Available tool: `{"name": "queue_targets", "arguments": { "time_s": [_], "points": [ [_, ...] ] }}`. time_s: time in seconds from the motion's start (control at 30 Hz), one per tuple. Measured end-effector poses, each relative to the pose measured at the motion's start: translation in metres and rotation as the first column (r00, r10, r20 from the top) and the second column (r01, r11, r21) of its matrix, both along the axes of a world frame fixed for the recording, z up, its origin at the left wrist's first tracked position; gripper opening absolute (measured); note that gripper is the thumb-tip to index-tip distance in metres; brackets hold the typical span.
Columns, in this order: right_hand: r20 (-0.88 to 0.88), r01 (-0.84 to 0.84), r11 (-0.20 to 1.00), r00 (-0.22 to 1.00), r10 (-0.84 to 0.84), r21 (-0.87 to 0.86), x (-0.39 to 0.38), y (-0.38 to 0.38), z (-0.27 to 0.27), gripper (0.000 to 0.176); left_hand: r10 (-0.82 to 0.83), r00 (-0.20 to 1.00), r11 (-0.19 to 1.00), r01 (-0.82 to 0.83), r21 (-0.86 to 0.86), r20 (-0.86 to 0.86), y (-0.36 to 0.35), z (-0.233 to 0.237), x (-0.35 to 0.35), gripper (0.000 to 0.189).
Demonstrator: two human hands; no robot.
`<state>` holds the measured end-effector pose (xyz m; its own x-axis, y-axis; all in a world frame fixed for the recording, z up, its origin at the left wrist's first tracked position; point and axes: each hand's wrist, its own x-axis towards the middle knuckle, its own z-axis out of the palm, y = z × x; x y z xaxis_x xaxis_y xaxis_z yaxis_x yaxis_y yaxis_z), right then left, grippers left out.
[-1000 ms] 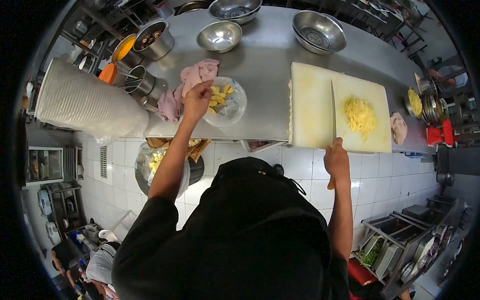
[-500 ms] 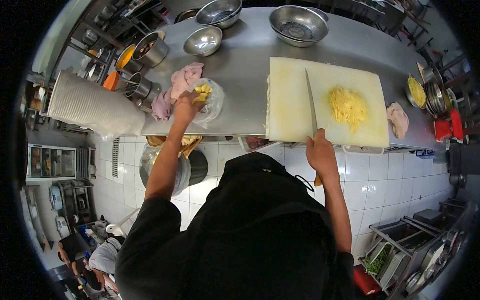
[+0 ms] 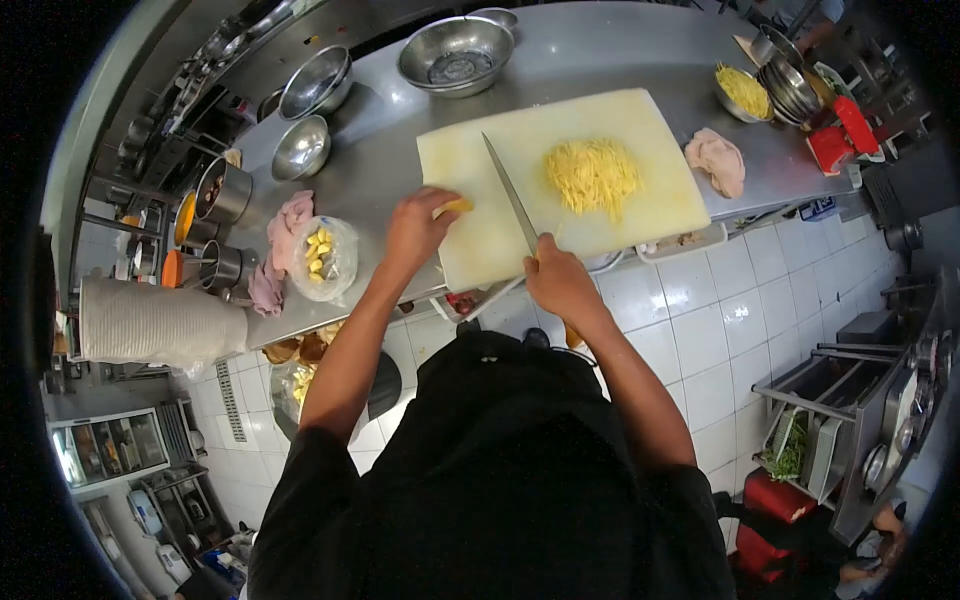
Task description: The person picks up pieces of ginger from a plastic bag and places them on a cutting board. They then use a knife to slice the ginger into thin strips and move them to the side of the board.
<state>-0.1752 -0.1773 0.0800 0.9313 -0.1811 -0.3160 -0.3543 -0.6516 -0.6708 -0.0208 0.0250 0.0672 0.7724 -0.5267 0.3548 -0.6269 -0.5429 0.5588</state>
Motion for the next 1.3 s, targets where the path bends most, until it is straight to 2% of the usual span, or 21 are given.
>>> {"name": "queue_targets", "arguments": {
  "time_s": [0.03, 0.13, 0.23, 0.5, 0.6, 0.7, 0.73, 0.8, 0.83, 0.97, 1.03, 1.13, 1.23, 1.3],
  "points": [
    [-0.003, 0.001, 1.000, 1.000, 0.000, 0.008, 0.000, 0.000, 0.000, 0.034, -0.052, 0.996, 0.999, 0.051, 0.010, 0.073, -0.009, -0.009, 0.004, 0.032],
    [0.011, 0.028, 0.999, 1.000, -0.028, 0.039, -0.002, -0.001, -0.003, 0.034, -0.087, 0.993, 0.987, 0.076, 0.143, 0.078, -0.036, -0.021, 0.012, 0.029],
    [0.022, 0.038, 0.997, 0.999, -0.039, 0.065, -0.001, -0.006, 0.000, 0.034, -0.072, 0.997, 0.966, 0.080, 0.246, -0.040, -0.042, -0.017, 0.011, 0.026],
    [0.066, 0.063, 0.994, 0.995, -0.070, 0.093, -0.051, -0.012, -0.004, 0.042, -0.066, 0.996, 0.988, 0.074, 0.133, -0.064, -0.035, -0.016, -0.001, 0.026],
    [-0.047, 0.014, 0.992, 0.999, -0.008, 0.129, -0.065, -0.033, 0.009, 0.047, -0.128, 0.991, 0.982, 0.133, 0.133, -0.045, -0.030, -0.014, -0.002, 0.022],
    [0.085, 0.081, 0.997, 0.993, -0.080, -0.012, -0.063, -0.052, -0.001, 0.042, -0.176, 0.984, 0.978, 0.176, 0.115, -0.006, -0.027, -0.020, 0.000, 0.021],
    [0.073, 0.087, 0.996, 0.994, -0.085, -0.025, -0.060, -0.055, 0.000, 0.042, -0.185, 0.983, 0.978, 0.183, 0.099, 0.009, -0.026, -0.023, 0.002, 0.021],
    [0.047, 0.097, 0.994, 0.994, -0.094, -0.051, -0.057, -0.059, 0.004, 0.040, -0.165, 0.986, 0.985, 0.163, 0.047, 0.038, -0.025, -0.029, 0.002, 0.021],
    [0.137, 0.079, 0.993, 0.988, -0.067, -0.085, -0.058, -0.056, 0.001, 0.036, -0.155, 0.987, 0.988, 0.154, 0.020, 0.050, -0.024, -0.033, 0.001, 0.022],
    [0.146, 0.017, 0.998, 0.989, -0.009, -0.056, -0.054, -0.034, 0.004, 0.029, -0.094, 0.995, 0.992, 0.092, -0.085, -0.015, -0.022, -0.037, -0.007, 0.020],
    [0.115, 0.001, 0.999, 0.993, 0.003, -0.038, -0.052, -0.025, 0.005, 0.030, -0.059, 0.998, 0.987, 0.054, -0.153, -0.033, -0.023, -0.033, -0.015, 0.019],
    [0.094, -0.023, 0.999, 0.995, 0.026, -0.034, -0.050, -0.016, 0.009, 0.033, 0.065, 0.998, 0.984, -0.067, -0.164, -0.020, -0.023, -0.036, -0.018, 0.017],
    [0.054, -0.040, 0.999, 0.998, 0.042, -0.034, -0.051, -0.011, 0.013, 0.036, 0.067, 0.967, 0.958, -0.131, -0.256, -0.245, -0.028, -0.036, -0.025, 0.018],
    [-0.001, -0.055, 0.998, 0.999, 0.055, -0.027, -0.052, -0.008, 0.017, 0.038, 0.064, 0.967, 0.936, -0.144, -0.323, -0.246, -0.035, -0.037, -0.027, 0.017]
  ]
}}
